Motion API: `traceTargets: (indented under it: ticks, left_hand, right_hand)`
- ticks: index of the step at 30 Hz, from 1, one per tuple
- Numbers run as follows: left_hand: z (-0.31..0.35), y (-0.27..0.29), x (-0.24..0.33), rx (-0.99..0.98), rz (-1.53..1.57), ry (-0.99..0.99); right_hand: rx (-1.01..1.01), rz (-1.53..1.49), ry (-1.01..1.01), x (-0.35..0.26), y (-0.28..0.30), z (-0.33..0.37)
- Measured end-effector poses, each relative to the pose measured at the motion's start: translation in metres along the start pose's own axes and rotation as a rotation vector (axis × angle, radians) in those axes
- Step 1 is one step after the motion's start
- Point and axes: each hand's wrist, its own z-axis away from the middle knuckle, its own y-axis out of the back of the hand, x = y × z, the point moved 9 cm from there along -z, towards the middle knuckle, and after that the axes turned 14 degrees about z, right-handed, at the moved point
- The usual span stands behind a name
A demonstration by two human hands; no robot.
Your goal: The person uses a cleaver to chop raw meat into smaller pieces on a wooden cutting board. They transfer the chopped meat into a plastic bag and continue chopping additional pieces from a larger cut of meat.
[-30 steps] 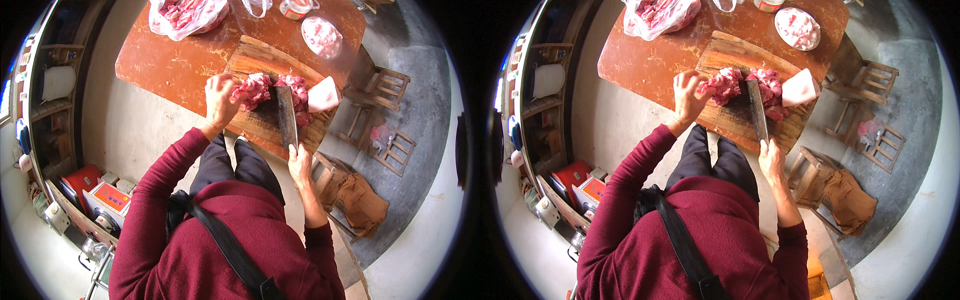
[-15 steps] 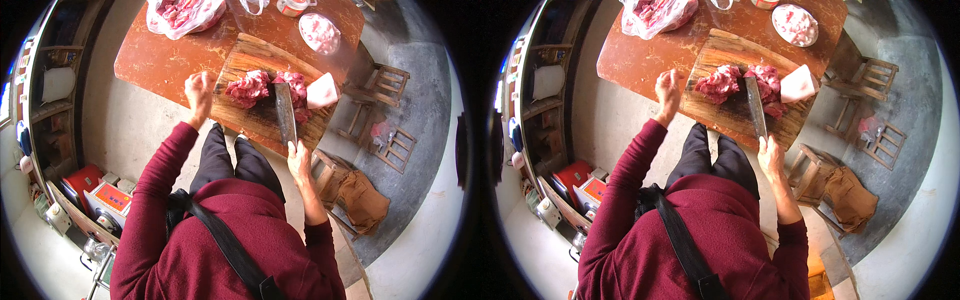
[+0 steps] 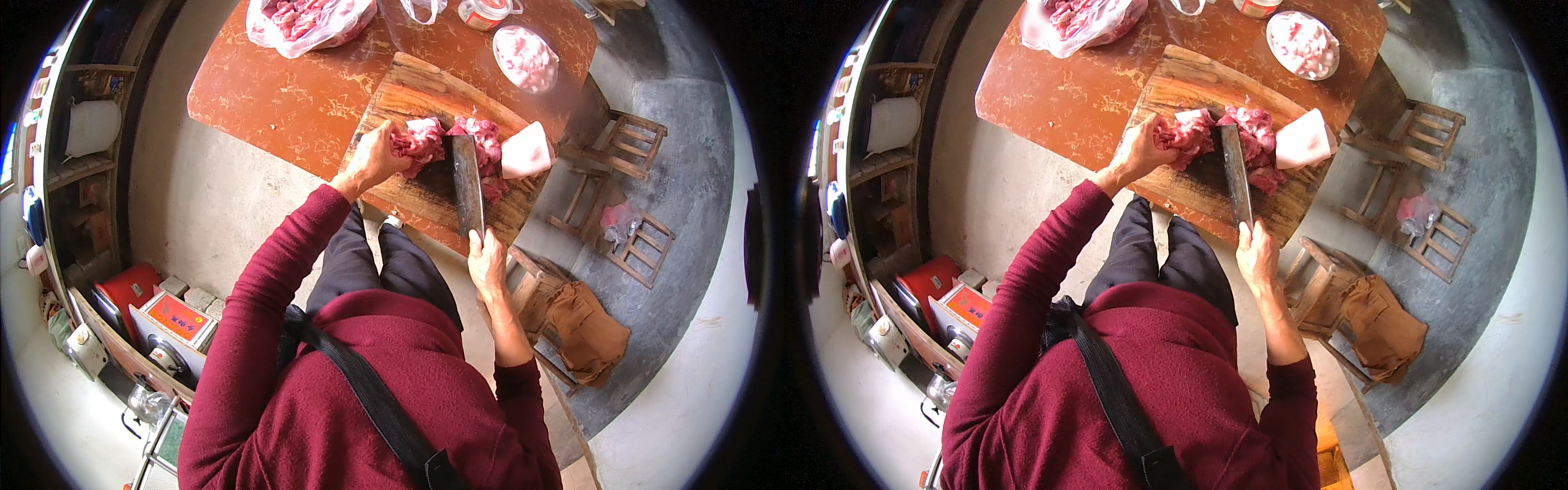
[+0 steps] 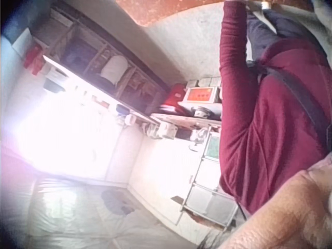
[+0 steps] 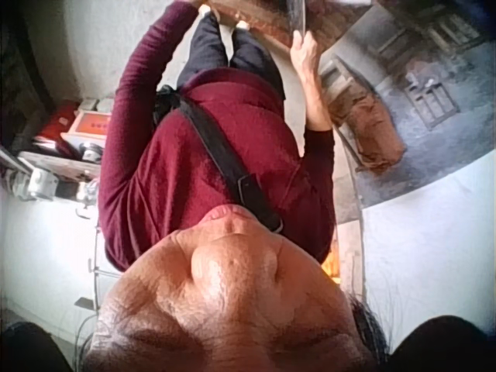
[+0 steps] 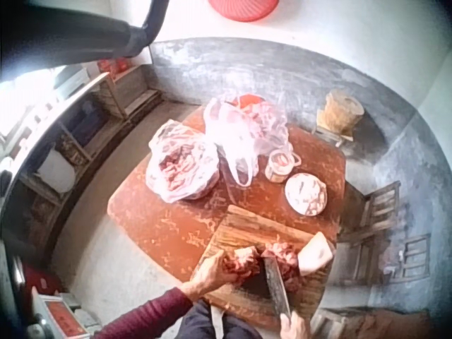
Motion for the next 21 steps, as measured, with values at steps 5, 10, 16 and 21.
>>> traceTargets:
  ticks: [5, 10, 16, 21]
  left_hand:
    - [0.000, 0.003, -0.016, 0.013, 0.646, 0.286]
    - [0.002, 0.030, 0.081, 0.184, -0.016, -0.433]
    - [0.059, -0.015, 0.051, -0.218, -0.172, -0.506]
    - [0.058, 0.025, 0.033, 0.140, -0.132, -0.335]
  right_hand:
    - [-0.043, -0.004, -0.022, 0.000, -0.001, -0.001]
    - [-0.003, -0.006, -0.017, 0.003, -0.002, 0.000]
    - [-0.001, 0.002, -0.001, 0.002, -0.002, 0.000]
    - [-0.015, -0.002, -0.011, 0.004, -0.005, 0.000]
